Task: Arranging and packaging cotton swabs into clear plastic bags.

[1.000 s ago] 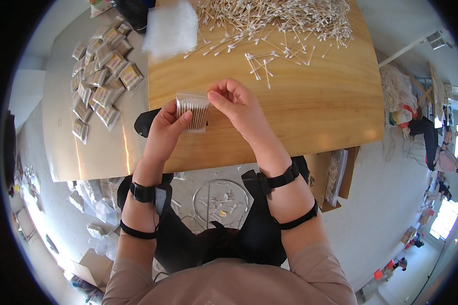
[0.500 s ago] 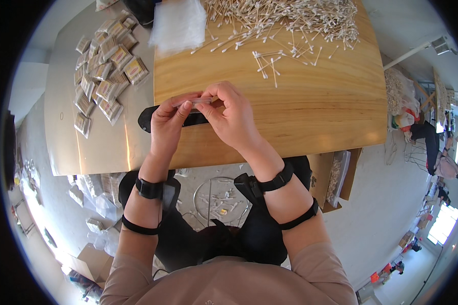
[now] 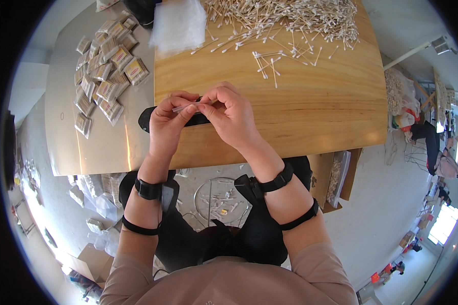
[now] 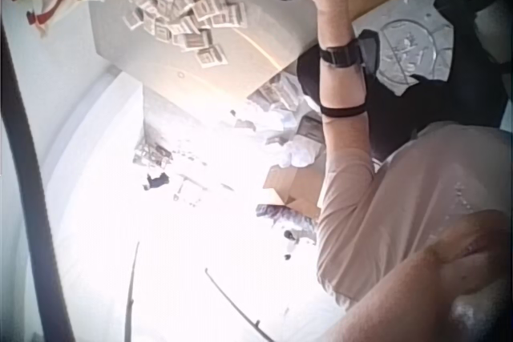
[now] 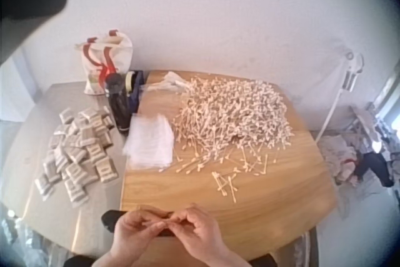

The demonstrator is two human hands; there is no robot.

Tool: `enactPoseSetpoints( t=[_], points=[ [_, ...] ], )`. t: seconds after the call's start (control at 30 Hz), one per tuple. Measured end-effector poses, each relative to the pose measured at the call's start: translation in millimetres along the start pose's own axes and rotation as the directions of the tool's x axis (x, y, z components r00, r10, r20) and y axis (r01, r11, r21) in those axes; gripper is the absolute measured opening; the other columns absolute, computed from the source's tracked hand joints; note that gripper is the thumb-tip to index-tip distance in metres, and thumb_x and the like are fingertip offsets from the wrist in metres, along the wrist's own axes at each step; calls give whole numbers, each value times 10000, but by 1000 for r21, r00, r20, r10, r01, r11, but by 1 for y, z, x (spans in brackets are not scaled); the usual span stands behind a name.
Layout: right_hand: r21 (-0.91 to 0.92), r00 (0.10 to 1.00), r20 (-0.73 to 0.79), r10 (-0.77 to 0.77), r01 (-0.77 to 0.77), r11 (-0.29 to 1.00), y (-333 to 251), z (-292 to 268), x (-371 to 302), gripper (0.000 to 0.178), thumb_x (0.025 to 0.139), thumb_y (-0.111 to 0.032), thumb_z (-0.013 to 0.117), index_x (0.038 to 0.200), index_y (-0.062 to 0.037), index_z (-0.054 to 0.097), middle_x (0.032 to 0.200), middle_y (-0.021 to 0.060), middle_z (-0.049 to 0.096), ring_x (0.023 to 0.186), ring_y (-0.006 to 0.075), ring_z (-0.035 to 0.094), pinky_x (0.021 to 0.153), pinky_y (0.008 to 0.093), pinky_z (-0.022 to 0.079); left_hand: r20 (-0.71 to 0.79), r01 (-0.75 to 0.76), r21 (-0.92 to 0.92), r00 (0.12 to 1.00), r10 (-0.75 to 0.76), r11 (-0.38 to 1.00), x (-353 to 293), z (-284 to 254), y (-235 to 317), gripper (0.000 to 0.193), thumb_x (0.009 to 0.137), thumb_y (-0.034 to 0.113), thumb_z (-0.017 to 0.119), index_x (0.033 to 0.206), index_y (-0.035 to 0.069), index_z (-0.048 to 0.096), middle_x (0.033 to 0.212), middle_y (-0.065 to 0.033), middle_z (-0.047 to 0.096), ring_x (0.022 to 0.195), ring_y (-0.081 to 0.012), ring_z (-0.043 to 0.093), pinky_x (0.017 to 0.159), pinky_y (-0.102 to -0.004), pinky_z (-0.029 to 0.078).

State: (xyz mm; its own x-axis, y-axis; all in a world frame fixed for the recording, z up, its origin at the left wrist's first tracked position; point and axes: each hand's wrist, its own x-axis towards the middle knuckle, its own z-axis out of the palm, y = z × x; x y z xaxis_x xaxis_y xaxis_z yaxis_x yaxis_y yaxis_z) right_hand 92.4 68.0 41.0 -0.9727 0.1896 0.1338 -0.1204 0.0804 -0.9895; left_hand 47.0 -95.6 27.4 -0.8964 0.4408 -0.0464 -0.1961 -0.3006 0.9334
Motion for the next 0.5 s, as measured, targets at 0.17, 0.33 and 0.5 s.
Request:
enactPoseSetpoints(
  t=[0.17, 0.33, 0.5],
  points=[
    [84, 997, -42, 58, -54, 995, 1, -5, -1, 78, 875, 19, 709, 884, -14, 639, 921, 29, 608, 797, 92, 610, 673, 223, 497, -53, -72, 44, 996, 74, 996, 2, -9, 3, 96, 871, -52, 712, 926, 5, 658, 1083, -70, 633, 1023, -149, 619, 896, -262, 511],
    [182, 993, -30, 111, -104, 978, -2, -5, 0, 94, 883, 23, 704, 876, -17, 618, 904, 24, 621, 781, 79, 596, 672, 220, 490, -35, 5, -99, 999, -9, 995, 2, -14, 2, 97, 876, -51, 706, 918, 7, 641, 1112, -71, 626, 1028, -166, 628, 916, -276, 512],
    [211, 995, -8, 95, -91, 973, 1, 0, -4, 103, 888, 7, 703, 880, -15, 602, 901, 36, 634, 786, 84, 601, 680, 231, 497, 4, 16, -215, 1000, -15, 977, 0, 2, 5, 144, 897, -26, 698, 993, 24, 603, 1119, -76, 619, 1023, -152, 619, 921, -278, 504]
  ],
)
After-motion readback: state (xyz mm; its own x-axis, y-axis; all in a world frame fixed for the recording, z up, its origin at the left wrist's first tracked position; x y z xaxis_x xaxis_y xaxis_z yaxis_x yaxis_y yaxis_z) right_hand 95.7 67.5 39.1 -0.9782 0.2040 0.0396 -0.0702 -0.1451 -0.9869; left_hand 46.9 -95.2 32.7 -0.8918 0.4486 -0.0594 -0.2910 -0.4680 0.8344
